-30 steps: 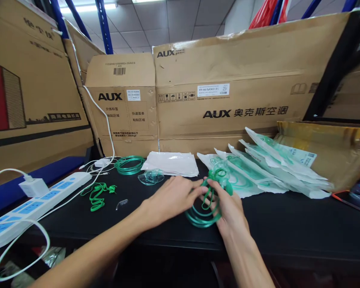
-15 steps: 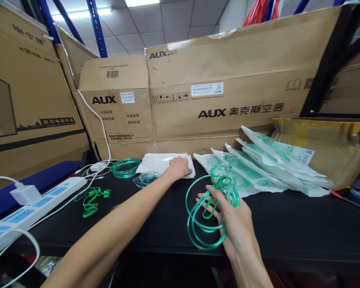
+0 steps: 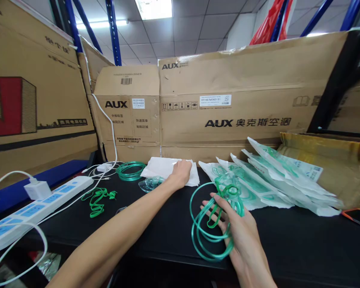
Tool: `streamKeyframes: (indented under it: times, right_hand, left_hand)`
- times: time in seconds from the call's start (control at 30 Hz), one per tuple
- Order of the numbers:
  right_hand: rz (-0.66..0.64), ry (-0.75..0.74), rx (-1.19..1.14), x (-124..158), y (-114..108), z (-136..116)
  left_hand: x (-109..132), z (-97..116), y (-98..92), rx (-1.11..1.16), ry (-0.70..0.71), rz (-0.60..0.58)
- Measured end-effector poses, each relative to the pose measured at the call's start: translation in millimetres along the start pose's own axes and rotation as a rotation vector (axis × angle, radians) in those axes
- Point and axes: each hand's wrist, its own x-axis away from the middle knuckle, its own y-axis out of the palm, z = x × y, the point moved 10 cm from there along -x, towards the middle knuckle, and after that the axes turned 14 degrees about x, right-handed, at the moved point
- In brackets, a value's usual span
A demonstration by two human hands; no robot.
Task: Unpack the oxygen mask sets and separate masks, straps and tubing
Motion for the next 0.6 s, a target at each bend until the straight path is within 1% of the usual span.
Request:
streamKeyframes:
  times: [0.07,0.13,0.2,0.27,0.3,0.33,0.37,0.4,0.43,0.5,0.57,0.6]
  right_hand:
    - [0.005,-0.036,-0.007,0,2,-21]
    - [0.016,-0.119,-0.021,-1,6,-55]
    - [0.025,-0.199,-0.039,0,10,-94]
    - [0.02,-0.222,-0.035,0,14,-124]
    - [0.0,-0.221,-0.022,2,16,-133]
    - [-0.029,-0.212,0.001,4,18,-137]
    - [-0.063,-0.196,0.031,8,19,-136]
    - [-0.099,-0.165,0.065,13,19,-129]
    - [-0.128,-0.121,0.103,18,17,-115]
    - [-0.181,0.036,0.162,32,8,-74]
    - [-0.211,0.144,0.212,47,-3,-36]
    - [-0.206,0.2,0.239,54,-10,-18]
  left_hand:
    - [9,6,-20.9,-0.024,0.045,0.054]
    - [23,14,-43.6,-0.039,0.097,0.106]
    - [44,23,-62.6,-0.042,0.158,0.145]
    - [72,33,-73.0,-0.031,0.222,0.166]
    - [88,37,-74.3,-0.022,0.253,0.171]
    - [103,39,-73.2,-0.012,0.271,0.178]
    - [118,40,-69.2,-0.001,0.286,0.182]
    - [132,40,-63.0,0.01,0.292,0.185]
    - [144,38,-55.2,0.028,0.289,0.19]
    - [160,34,-32.6,0.097,0.272,0.15]
    - [166,30,-8.9,0.129,0.257,0.089]
    - [167,28,-0.5,0.141,0.248,0.072]
